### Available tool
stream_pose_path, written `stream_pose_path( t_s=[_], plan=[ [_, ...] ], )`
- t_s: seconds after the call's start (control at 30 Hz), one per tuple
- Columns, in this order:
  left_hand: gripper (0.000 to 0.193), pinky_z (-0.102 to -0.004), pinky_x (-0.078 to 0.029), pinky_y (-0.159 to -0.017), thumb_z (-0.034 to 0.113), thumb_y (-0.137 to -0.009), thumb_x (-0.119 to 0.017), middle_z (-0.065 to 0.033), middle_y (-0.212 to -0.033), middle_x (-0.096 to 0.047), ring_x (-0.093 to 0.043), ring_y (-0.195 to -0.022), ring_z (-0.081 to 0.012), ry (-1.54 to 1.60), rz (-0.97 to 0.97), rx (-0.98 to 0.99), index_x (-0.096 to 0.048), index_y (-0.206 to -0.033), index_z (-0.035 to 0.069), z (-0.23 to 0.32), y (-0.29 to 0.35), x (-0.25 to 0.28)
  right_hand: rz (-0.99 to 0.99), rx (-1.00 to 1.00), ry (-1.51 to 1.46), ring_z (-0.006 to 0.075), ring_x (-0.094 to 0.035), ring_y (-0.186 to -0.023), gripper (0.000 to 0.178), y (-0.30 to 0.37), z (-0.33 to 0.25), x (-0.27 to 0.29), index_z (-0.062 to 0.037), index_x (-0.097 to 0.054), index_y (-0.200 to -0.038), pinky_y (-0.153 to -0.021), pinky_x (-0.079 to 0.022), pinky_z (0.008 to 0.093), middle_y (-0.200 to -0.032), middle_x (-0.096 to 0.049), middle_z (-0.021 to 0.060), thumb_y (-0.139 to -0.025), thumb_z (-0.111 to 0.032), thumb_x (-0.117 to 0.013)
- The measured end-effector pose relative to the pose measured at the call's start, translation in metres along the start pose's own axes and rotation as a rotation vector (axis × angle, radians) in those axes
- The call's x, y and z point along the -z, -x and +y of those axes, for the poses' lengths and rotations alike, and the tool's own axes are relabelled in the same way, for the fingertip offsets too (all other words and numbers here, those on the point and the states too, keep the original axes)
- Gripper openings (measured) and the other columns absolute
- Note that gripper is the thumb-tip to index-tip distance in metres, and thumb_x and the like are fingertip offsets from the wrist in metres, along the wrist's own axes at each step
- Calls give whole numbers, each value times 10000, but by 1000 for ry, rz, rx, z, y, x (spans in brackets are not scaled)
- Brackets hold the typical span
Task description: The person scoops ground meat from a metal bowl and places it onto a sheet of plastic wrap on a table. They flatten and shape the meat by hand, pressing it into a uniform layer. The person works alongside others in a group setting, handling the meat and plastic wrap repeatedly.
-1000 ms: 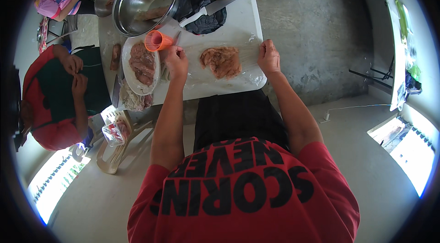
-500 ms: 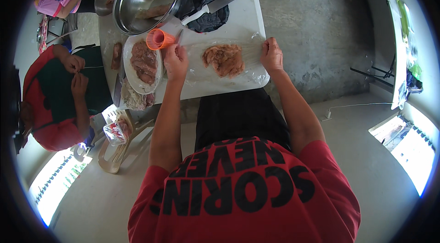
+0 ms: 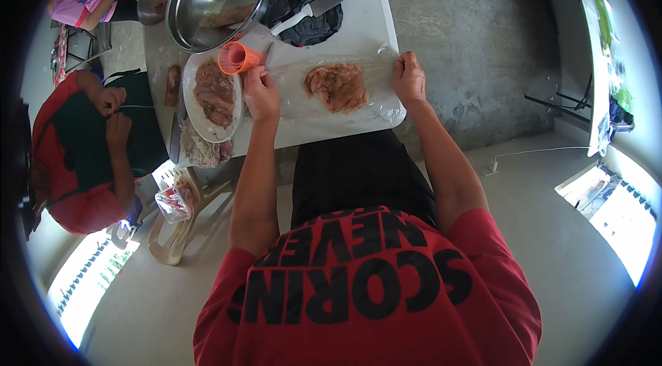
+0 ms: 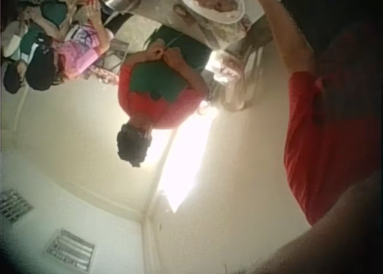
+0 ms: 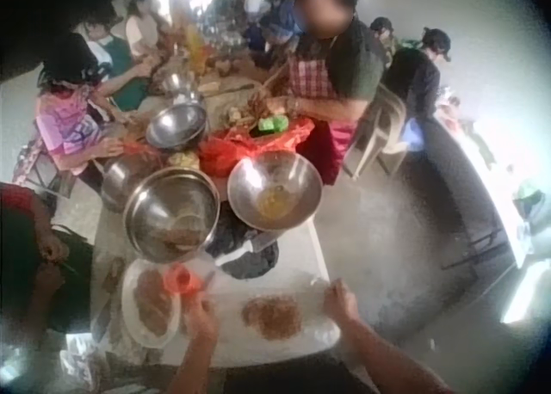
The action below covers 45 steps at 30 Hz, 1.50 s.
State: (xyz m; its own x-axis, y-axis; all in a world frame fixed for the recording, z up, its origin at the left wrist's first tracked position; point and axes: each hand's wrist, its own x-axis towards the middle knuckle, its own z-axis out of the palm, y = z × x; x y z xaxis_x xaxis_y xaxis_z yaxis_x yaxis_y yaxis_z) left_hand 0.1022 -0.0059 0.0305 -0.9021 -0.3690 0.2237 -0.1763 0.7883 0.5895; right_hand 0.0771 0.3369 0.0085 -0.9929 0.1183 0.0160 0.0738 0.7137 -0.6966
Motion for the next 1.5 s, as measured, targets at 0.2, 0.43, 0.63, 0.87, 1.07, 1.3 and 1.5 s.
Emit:
stream_pose_path(
  t_s=[0.2, 0.43, 0.63, 0.87, 1.07, 1.3, 1.5],
  plan=[
    [152, -483, -506, -728, 79, -881, -636, -192, -897, -646, -640, -831, -387, 135, 164, 63, -589, -992, -14, 5, 18, 9, 40, -29, 30, 393, -624, -851, 58, 2, 3, -1, -58, -548, -957, -756, -498, 455, -888, -635, 174, -902, -59, -564],
    [222, -479, -488, -740, 166, -847, -694, -167, -854, -610, -610, -854, -381, -76, -178, 99, -577, -932, -3, 16, 52, 23, 253, 75, 210, 383, -587, -964, 174, 14, 1, 12, -55, -593, -1019, -819, -482, 469, -1022, -609, 174, -846, -35, -604],
    [187, -477, -487, -731, 101, -826, -692, -161, -840, -613, -614, -843, -385, -22, -198, -131, -551, -931, 38, 5, 57, 10, 137, 284, 152, 348, -572, -990, 189, 56, -41, 23, -57, -642, -956, -871, -457, 459, -992, -603, 140, -771, -28, -670],
    [138, -504, -495, -632, 87, -906, -617, -205, -802, -636, -648, -740, -426, 251, -213, 31, -507, -968, 32, 7, 58, 20, -173, 335, 245, 288, -578, -990, 225, 114, -73, 13, -101, -685, -950, -830, -446, 423, -987, -611, 71, -729, -70, -714],
    [124, -441, -503, -640, 107, -941, -599, -184, -786, -624, -649, -716, -374, 277, -274, 98, -516, -973, 21, -14, 62, 16, -158, 313, 322, 284, -577, -983, 168, 132, -55, 8, -104, -677, -922, -822, -444, 433, -975, -610, 56, -758, -69, -669],
    [113, -442, -504, -645, 112, -947, -592, -190, -803, -630, -646, -715, -374, 281, -346, 128, -527, -966, 21, -23, 65, 19, -29, 266, 333, 294, -566, -1025, 230, 118, -79, 17, -97, -653, -966, -861, -438, 428, -1032, -593, 72, -740, -59, -673],
    [88, -503, -502, -632, 104, -943, -571, -201, -812, -641, -654, -763, -431, 268, -303, 53, -514, -978, 47, -26, 65, 18, -174, 469, 209, 279, -550, -1142, 372, 83, -103, -7, -93, -640, -1082, -922, -426, 433, -1172, -583, 73, -715, -33, -662]
  ],
)
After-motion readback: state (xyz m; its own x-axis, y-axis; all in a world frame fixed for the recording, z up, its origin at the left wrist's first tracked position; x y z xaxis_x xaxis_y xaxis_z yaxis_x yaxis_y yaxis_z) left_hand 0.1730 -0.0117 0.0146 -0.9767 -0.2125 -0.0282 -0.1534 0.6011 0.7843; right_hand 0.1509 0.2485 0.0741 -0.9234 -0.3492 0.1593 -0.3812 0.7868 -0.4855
